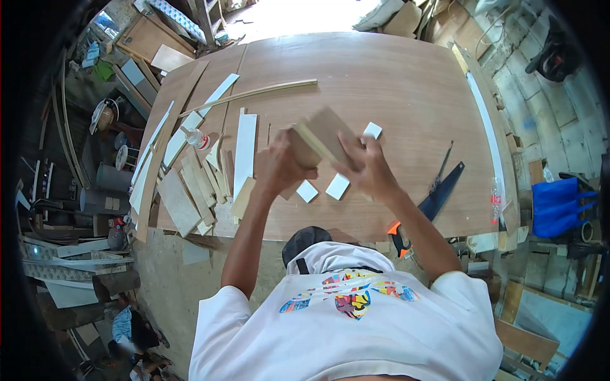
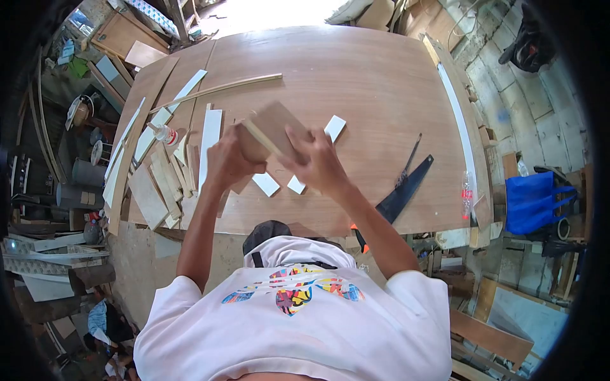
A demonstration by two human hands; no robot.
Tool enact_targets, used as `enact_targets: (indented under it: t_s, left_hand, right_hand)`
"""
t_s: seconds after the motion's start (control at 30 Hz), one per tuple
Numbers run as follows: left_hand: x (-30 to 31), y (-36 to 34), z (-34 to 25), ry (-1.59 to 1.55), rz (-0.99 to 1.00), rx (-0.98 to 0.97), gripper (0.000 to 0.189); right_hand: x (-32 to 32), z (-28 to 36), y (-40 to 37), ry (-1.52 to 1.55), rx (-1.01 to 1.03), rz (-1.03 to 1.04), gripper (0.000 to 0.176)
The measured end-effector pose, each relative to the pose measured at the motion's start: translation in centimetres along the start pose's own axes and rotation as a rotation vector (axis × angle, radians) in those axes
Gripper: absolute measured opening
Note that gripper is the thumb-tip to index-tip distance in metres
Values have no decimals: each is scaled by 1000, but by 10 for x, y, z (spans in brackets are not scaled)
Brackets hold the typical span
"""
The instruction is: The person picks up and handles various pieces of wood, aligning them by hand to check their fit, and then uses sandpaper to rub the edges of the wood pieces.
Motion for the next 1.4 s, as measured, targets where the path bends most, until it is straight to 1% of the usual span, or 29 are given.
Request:
enact_targets:
  t_s: [0.03,0.07,0.13,0.2,0.23,0.33,0.4,0.43,0.5,0.53,0.57,0.63,0.67,0.7,0.77,0.8,0.83,0.87,0.9,0.97,1.03,1.1,1.13,1.17,1.23,1.3,1.33,1.37,1.4]
  left_hand:
    - [4,1,13,28,-15,32,98]
    - [5,1,20,20,-52,-12,96]
    - [3,1,28,-36,-39,39,96]
    - [1,1,31,-85,-20,78,95]
    - [-3,2,24,-83,4,68,97]
    - [-20,9,-3,-77,61,4,100]
    - [-28,9,-32,-54,89,-110,103]
    - [-34,8,-38,-55,92,-114,103]
    - [-37,10,-49,-92,22,-195,104]
    - [-39,14,-41,-82,96,-96,103]
    - [-35,19,-38,-82,96,-99,103]
    - [-17,24,-6,-98,30,60,101]
    - [-13,25,6,-19,-61,-55,100]
    - [-10,23,15,-17,-67,-51,100]
    - [-9,14,25,18,-52,-28,98]
    - [-12,12,28,-15,-22,5,98]
    - [-9,10,23,-16,-20,6,98]
    - [-11,9,15,-39,56,17,98]
    - [-17,8,7,-63,132,27,98]
    - [-32,6,-11,-93,132,-20,98]
    - [-45,0,-35,-146,119,-95,100]
    - [-55,-4,-62,-153,107,-234,99]
    - [-62,-4,-62,-159,109,-234,99]
    - [-69,-3,-59,-138,105,-215,97]
    - [-66,8,-49,-114,97,-205,96]
    - [-38,14,4,-165,47,64,94]
    - [-33,12,18,-166,42,71,94]
    - [-25,7,31,-165,-34,58,93]
    - [-19,3,37,-162,-108,44,92]
  right_hand:
    - [2,-5,-16,-3,12,2,63]
    - [1,-21,-30,-11,-43,26,62]
    - [7,-36,-41,-26,-88,72,62]
    - [25,-45,-42,133,-184,-21,62]
    - [25,-43,-40,134,-185,-17,62]
    - [21,-16,-25,-164,25,-117,61]
    - [18,-15,3,-89,-1,-127,61]
    - [17,-16,18,-12,-22,-127,61]
    - [17,-14,48,-11,-29,-139,61]
    - [18,-15,54,-7,-35,-148,61]
    - [19,-18,51,-8,-35,-151,61]
    - [9,-23,35,155,-6,-17,61]
    - [8,-24,16,43,20,31,60]
    - [12,-32,-1,43,27,33,60]
    - [9,-54,-25,4,-96,101,60]
    - [11,-55,-28,5,-94,105,60]
    - [26,-49,-30,-7,-93,11,60]
    - [41,-42,-33,-21,-95,-84,60]
    - [45,-34,-34,-22,-103,-85,60]
    - [46,-5,-31,-150,-20,-136,61]
    - [31,-5,-24,-198,-26,-134,61]
    - [23,-16,-1,-100,-91,-172,61]
    - [23,-14,13,-156,-29,-240,60]
    - [21,-16,20,-159,-33,-240,60]
    - [15,-21,30,-3,-46,-176,58]
    - [14,-31,-11,-79,15,-113,59]
    - [10,-45,-25,-25,-50,-17,60]
    - [5,-56,-39,29,-117,84,60]
    - [9,-58,-51,30,-115,92,60]
Point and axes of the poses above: each hand's wrist, its own y-axis towards the middle knuckle, its own x-axis out of the back of the hand, z = x × y, the point moved 9 cm from there along y, towards the middle knuckle, and after that the axes turned 9 degrees about -x, right-handed, at the moved point
